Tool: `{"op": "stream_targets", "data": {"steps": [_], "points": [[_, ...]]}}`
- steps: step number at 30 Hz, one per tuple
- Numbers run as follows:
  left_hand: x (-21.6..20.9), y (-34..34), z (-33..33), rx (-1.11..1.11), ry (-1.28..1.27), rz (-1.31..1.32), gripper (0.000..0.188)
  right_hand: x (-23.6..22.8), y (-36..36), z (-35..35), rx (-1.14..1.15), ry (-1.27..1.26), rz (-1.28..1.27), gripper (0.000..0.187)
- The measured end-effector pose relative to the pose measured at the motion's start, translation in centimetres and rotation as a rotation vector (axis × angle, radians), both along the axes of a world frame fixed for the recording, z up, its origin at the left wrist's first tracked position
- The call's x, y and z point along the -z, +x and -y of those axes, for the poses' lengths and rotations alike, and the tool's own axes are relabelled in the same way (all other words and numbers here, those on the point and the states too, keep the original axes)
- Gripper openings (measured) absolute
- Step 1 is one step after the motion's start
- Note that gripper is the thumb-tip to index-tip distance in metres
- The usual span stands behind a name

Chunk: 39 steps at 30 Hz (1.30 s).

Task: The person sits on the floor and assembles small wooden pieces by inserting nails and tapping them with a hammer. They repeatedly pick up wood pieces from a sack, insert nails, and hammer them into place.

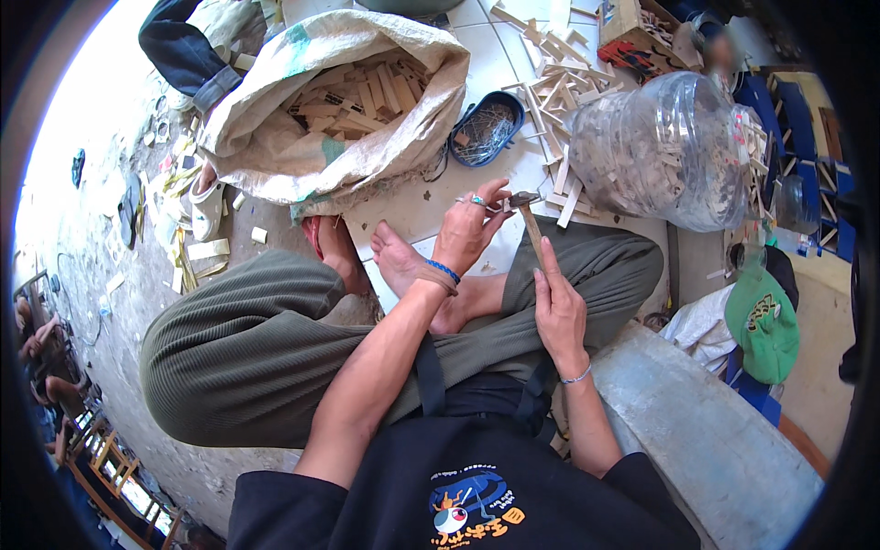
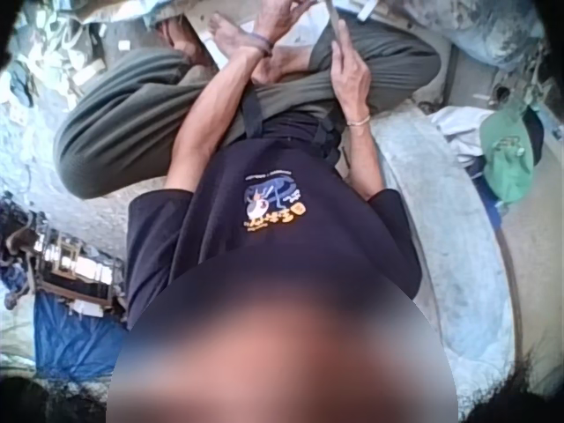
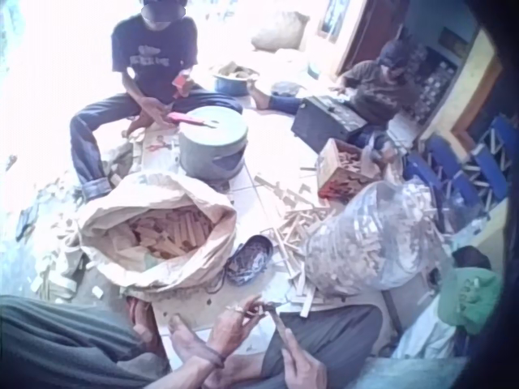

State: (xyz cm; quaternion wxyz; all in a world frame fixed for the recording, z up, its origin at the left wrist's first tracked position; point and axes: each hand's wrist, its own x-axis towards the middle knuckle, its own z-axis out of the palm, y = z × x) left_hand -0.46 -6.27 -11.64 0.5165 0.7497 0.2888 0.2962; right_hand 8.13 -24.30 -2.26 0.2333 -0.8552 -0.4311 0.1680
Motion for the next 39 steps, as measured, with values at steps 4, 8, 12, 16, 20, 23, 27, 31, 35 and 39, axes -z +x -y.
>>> {"op": "stream_targets", "data": {"steps": [4, 8, 12, 16, 20, 23, 27, 31, 35, 39], "points": [[0.3, 0.0, -0.2, 0.011, -0.053, -0.019, 0.049, -0.3, 0.0, 0.1, 0.05, 0.026, 0.002, 0.061], [0.2, 0.0, 0.0, 0.03, -0.075, -0.019, 0.047, -0.1, 0.2, 0.4, -0.045, 0.203, 0.16, 0.062], [0.2, 0.0, 0.0, 0.028, -0.063, -0.033, 0.045, 0.7, 0.3, 0.7, -0.073, 0.042, 0.186, 0.063], [0.1, 0.0, 0.0, 0.019, -0.074, -0.043, 0.044, 1.2, 0.6, 0.7, -0.057, 0.118, 0.213, 0.065], [0.1, 0.0, 0.0, 0.027, -0.069, -0.039, 0.044, 0.7, 0.4, 1.0, -0.066, 0.121, 0.199, 0.064], [0.1, 0.1, 0.0, 0.036, -0.071, -0.041, 0.045, 0.5, 0.5, 1.0, -0.08, -0.043, 0.185, 0.065], [0.0, -0.1, -0.1, 0.031, -0.097, -0.041, 0.045, 0.8, 0.7, 0.7, -0.068, 0.191, 0.214, 0.069], [-0.2, 0.0, -0.1, 0.023, -0.108, -0.041, 0.046, 0.7, 0.7, 1.0, -0.099, 0.229, 0.178, 0.071], [-0.1, 0.2, -0.4, 0.028, -0.101, -0.019, 0.046, 0.7, 1.0, 0.8, -0.083, 0.095, 0.204, 0.072], [-0.1, 0.0, -0.2, 0.032, -0.093, -0.048, 0.047, 0.7, 0.8, 1.0, -0.08, 0.159, 0.163, 0.069]]}}
